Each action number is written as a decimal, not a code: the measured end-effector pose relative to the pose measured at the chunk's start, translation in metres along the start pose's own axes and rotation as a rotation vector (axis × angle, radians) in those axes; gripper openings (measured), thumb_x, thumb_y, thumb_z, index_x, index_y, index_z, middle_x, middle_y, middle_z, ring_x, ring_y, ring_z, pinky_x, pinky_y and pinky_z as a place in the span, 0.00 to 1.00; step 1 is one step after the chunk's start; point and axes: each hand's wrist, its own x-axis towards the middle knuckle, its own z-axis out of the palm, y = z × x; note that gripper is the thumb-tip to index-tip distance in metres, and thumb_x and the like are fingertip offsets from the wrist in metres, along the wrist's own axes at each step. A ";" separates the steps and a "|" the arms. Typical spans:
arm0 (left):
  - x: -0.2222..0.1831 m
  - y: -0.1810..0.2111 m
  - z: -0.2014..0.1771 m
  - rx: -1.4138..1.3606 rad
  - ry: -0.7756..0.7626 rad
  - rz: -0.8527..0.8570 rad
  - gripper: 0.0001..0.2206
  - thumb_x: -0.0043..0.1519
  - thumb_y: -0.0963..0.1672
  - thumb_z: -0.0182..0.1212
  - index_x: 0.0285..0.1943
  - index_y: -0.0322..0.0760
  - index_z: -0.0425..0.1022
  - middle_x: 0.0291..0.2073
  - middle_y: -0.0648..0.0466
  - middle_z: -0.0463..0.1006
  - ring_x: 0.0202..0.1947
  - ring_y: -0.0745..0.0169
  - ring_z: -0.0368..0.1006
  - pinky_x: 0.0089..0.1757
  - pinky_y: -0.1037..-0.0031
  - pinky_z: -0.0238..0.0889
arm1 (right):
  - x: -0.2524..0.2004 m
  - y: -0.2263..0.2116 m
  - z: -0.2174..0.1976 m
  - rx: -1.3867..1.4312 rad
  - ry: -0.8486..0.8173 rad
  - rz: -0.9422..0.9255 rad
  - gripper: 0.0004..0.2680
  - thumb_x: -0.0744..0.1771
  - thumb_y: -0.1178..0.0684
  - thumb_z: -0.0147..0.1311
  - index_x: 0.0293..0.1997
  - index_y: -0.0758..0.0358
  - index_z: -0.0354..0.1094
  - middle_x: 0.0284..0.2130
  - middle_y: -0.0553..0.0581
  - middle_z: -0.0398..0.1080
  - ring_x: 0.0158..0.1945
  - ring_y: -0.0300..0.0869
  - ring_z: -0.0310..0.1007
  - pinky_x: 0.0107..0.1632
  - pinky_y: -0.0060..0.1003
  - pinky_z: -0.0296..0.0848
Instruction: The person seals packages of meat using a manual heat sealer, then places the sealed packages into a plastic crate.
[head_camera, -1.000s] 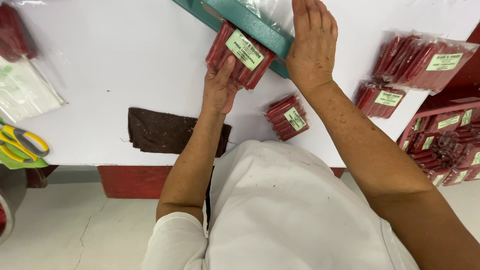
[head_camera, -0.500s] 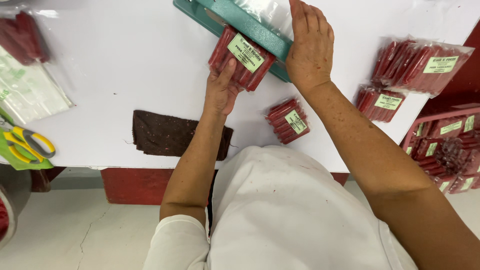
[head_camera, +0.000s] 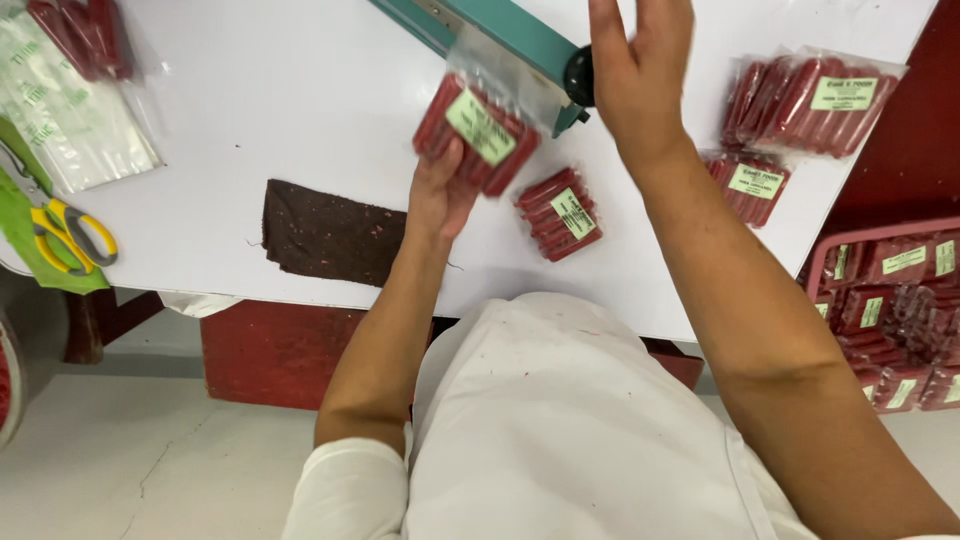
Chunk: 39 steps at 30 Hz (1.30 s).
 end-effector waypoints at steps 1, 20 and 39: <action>-0.018 -0.002 0.005 0.026 -0.034 -0.011 0.22 0.61 0.43 0.72 0.63 0.39 0.71 0.54 0.50 0.77 0.57 0.49 0.71 0.57 0.54 0.68 | -0.009 -0.032 -0.017 0.013 -0.071 0.008 0.05 0.72 0.62 0.48 0.53 0.67 0.66 0.43 0.60 0.68 0.43 0.47 0.66 0.49 0.42 0.65; -0.073 -0.134 0.014 0.789 0.480 -0.237 0.22 0.63 0.48 0.68 0.63 0.37 0.69 0.46 0.50 0.80 0.39 0.59 0.78 0.40 0.68 0.79 | -0.268 0.119 -0.196 -0.466 0.187 0.659 0.26 0.65 0.61 0.69 0.70 0.60 0.59 0.57 0.62 0.62 0.52 0.55 0.67 0.49 0.45 0.73; -0.101 -0.196 0.056 0.954 -0.005 -0.829 0.09 0.61 0.45 0.65 0.41 0.34 0.77 0.19 0.45 0.76 0.17 0.60 0.74 0.22 0.75 0.72 | -0.307 0.204 -0.170 0.022 0.425 1.183 0.26 0.59 0.53 0.76 0.57 0.62 0.60 0.35 0.51 0.66 0.38 0.39 0.73 0.40 0.31 0.75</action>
